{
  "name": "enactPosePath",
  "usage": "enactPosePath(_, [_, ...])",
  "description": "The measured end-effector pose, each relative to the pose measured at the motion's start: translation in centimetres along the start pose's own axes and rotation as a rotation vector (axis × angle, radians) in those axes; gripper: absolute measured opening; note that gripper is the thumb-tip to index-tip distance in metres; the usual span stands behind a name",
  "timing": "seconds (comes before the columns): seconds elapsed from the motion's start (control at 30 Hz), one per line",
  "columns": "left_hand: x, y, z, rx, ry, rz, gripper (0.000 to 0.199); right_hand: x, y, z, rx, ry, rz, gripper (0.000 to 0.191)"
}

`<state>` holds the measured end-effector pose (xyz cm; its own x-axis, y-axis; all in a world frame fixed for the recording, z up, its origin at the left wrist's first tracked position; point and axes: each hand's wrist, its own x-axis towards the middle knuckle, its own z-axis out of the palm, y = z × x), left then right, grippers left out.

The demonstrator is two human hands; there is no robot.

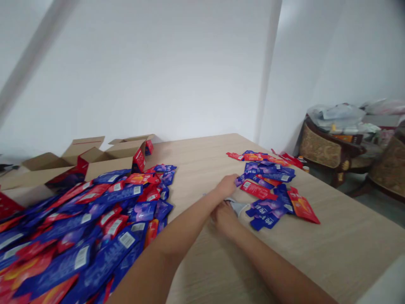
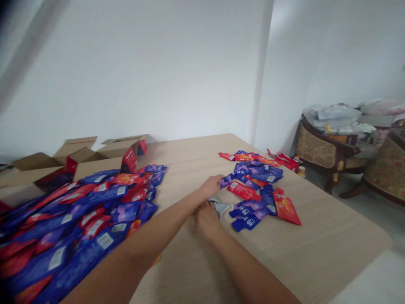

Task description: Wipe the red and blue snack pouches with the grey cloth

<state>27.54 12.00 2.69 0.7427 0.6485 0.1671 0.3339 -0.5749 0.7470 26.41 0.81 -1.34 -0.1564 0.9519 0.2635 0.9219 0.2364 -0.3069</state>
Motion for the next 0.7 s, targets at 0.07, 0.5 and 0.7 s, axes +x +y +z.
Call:
enactPosePath(0.07, [-1.8, -1.3, -3.2, -0.051, 0.135, -0.084, 0.037, -0.1, 1.3, -0.1, -0.028, -0.001, 0.076, 0.053])
enactPosePath(0.5, [-17.0, -6.8, -5.1, -0.604, 0.281, -0.496, 0.022, -0.6, 2.9, -0.7, 0.195, 0.406, 0.094, 0.050])
enactPosePath(0.7, [-16.3, -7.4, -5.0, -0.520, 0.356, -0.363, 0.022, -1.5, -2.7, 1.1, -0.007, -0.032, -0.073, 0.055])
